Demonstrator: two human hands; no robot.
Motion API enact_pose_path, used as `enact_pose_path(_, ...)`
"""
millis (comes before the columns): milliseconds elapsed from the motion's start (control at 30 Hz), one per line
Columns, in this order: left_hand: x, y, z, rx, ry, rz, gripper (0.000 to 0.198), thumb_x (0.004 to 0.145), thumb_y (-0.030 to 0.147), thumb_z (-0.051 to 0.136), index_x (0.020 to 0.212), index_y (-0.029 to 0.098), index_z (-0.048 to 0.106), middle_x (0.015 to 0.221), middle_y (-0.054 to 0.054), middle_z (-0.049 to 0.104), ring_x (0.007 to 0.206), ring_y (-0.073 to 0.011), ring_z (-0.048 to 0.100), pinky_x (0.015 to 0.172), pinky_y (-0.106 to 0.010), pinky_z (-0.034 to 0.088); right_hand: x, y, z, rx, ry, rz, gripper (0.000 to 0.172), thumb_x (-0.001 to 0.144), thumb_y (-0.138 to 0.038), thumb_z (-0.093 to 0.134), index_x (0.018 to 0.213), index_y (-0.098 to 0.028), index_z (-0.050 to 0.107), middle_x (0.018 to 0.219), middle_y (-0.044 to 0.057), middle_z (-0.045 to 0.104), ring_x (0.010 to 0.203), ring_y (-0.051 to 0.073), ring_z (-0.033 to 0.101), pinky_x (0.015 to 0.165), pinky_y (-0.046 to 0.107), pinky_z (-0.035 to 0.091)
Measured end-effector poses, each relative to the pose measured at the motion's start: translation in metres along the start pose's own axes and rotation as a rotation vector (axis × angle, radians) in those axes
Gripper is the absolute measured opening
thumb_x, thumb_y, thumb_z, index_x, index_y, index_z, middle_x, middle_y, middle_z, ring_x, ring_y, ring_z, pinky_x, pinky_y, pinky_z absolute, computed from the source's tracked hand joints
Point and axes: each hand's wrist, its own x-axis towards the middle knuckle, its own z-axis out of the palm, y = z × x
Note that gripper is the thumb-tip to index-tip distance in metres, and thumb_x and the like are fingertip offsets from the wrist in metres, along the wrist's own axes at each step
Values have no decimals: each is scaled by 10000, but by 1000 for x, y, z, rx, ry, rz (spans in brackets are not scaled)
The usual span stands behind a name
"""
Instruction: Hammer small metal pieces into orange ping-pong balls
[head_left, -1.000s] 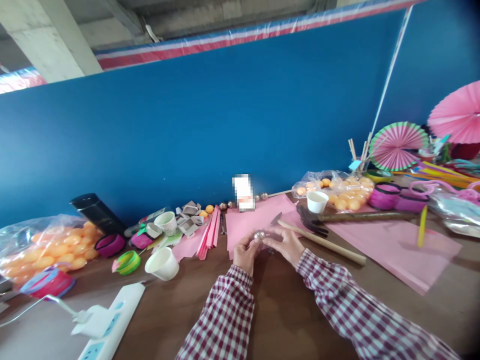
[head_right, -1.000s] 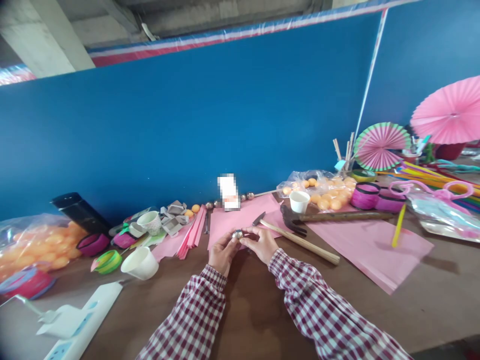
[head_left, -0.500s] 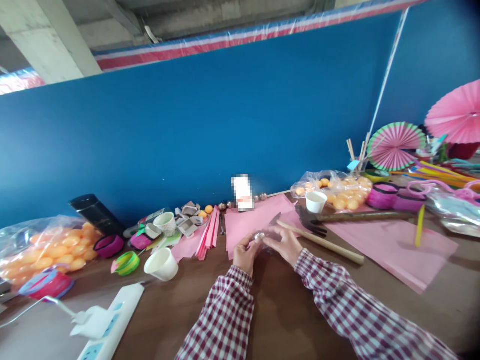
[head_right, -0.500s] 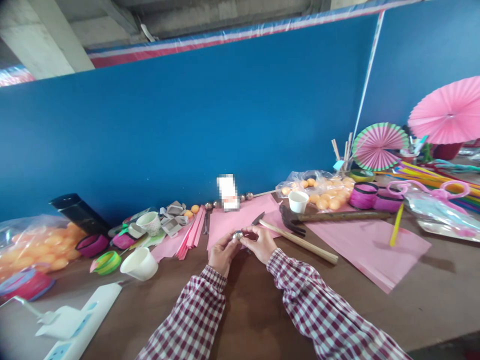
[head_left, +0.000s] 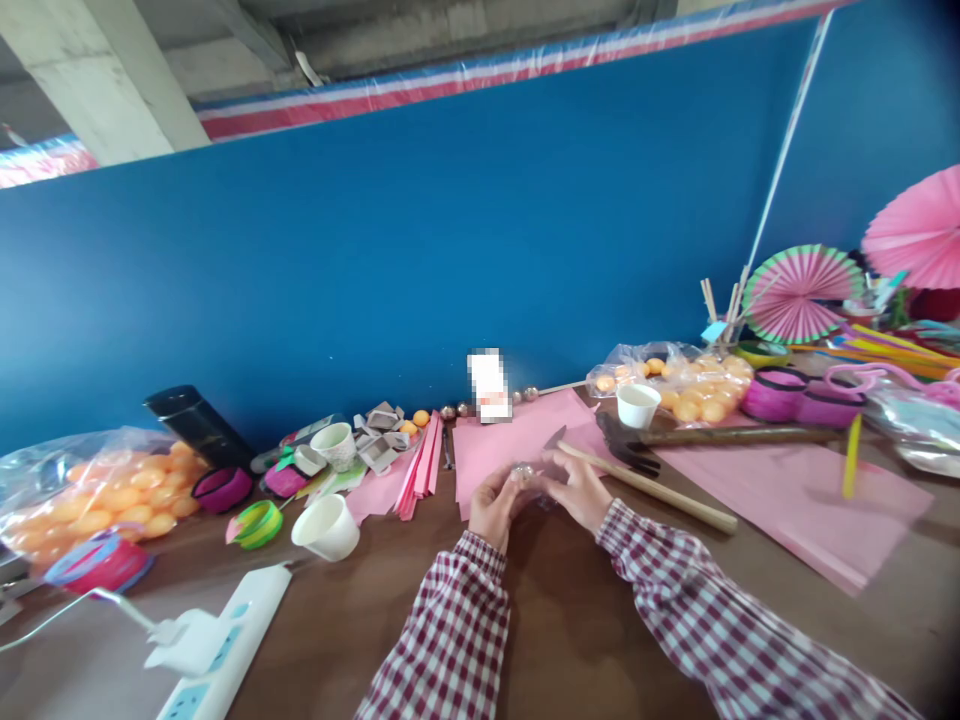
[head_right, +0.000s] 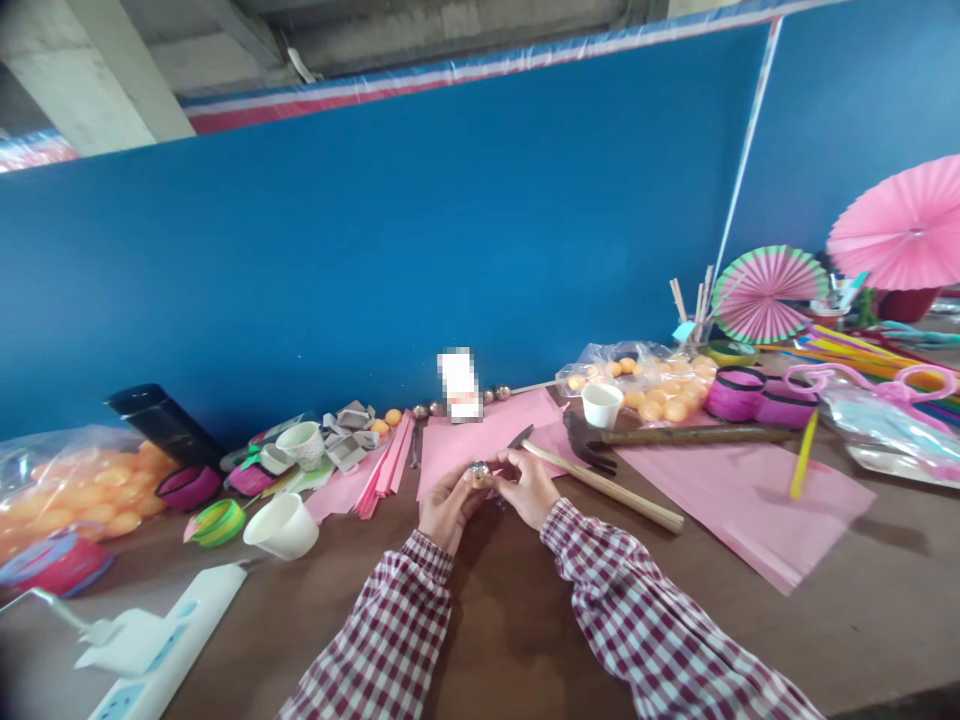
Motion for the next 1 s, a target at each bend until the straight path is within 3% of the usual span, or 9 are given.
enact_pose_path(233, 3, -2, -3, 74, 18, 7, 413, 559, 282, 707, 914, 99, 606, 787, -88, 665, 652, -150, 621, 644, -294, 513, -4, -2, 5, -78, -13, -74, 305, 704, -356, 541, 926, -151, 577, 827, 36, 614, 640, 114, 556, 574, 244, 473)
enact_pose_path(400, 4, 0, -5, 27, 43, -20, 413, 572, 268, 705, 934, 103, 595, 827, -94, 656, 668, -156, 627, 638, -280, 521, 2, -7, -14, -231, 5, -93, 288, 755, -350, 477, 957, -163, 561, 871, 44, 613, 713, 124, 570, 625, 239, 462)
enact_pose_path(467, 5, 1, -6, 10, 60, -36, 427, 594, 268, 694, 977, 120, 577, 831, -87, 651, 662, -151, 630, 613, -259, 520, 5, -6, -29, -426, 84, -58, 279, 781, -340, 443, 978, -177, 555, 871, 47, 617, 729, 127, 568, 653, 246, 446)
enact_pose_path(533, 5, 2, -7, -18, 64, -34, 437, 618, 289, 676, 1010, 136, 558, 832, -78, 644, 667, -148, 632, 596, -237, 515, 5, -4, -42, -767, 162, -25, 252, 782, -307, 447, 975, -192, 562, 900, 57, 610, 774, 141, 554, 699, 266, 415)
enact_pose_path(600, 5, 3, -8, -44, 58, -21, 433, 627, 306, 667, 1012, 142, 554, 842, -72, 635, 693, -145, 630, 616, -227, 511, 4, -2, -51, -1073, 125, 22, 212, 772, -262, 461, 921, -182, 589, 890, 86, 604, 822, 175, 537, 705, 287, 386)
enact_pose_path(667, 7, 2, -9, -44, 41, 14, 439, 604, 270, 690, 1005, 151, 560, 867, -61, 624, 729, -136, 623, 670, -227, 504, 2, -1, -55, -1238, 66, 114, 197, 780, -200, 431, 864, -168, 606, 849, 106, 605, 810, 196, 534, 659, 292, 368)
enact_pose_path(767, 10, -1, -15, 27, 30, 103, 516, 542, 174, 728, 1028, 181, 555, 925, -43, 602, 762, -119, 607, 723, -238, 492, 0, -1, -55, -1292, 32, 176, 273, 787, -105, 352, 855, -179, 605, 843, 104, 601, 790, 196, 534, 608, 281, 343)
enact_pose_path(1000, 15, -5, -24, 176, 102, 147, 541, 544, 234, 726, 1041, 170, 523, 979, -89, 576, 750, -136, 597, 668, -288, 511, 1, 9, -55, -1282, 31, 116, 274, 727, -93, 393, 914, -160, 581, 833, 107, 581, 801, 201, 520, 625, 274, 334)
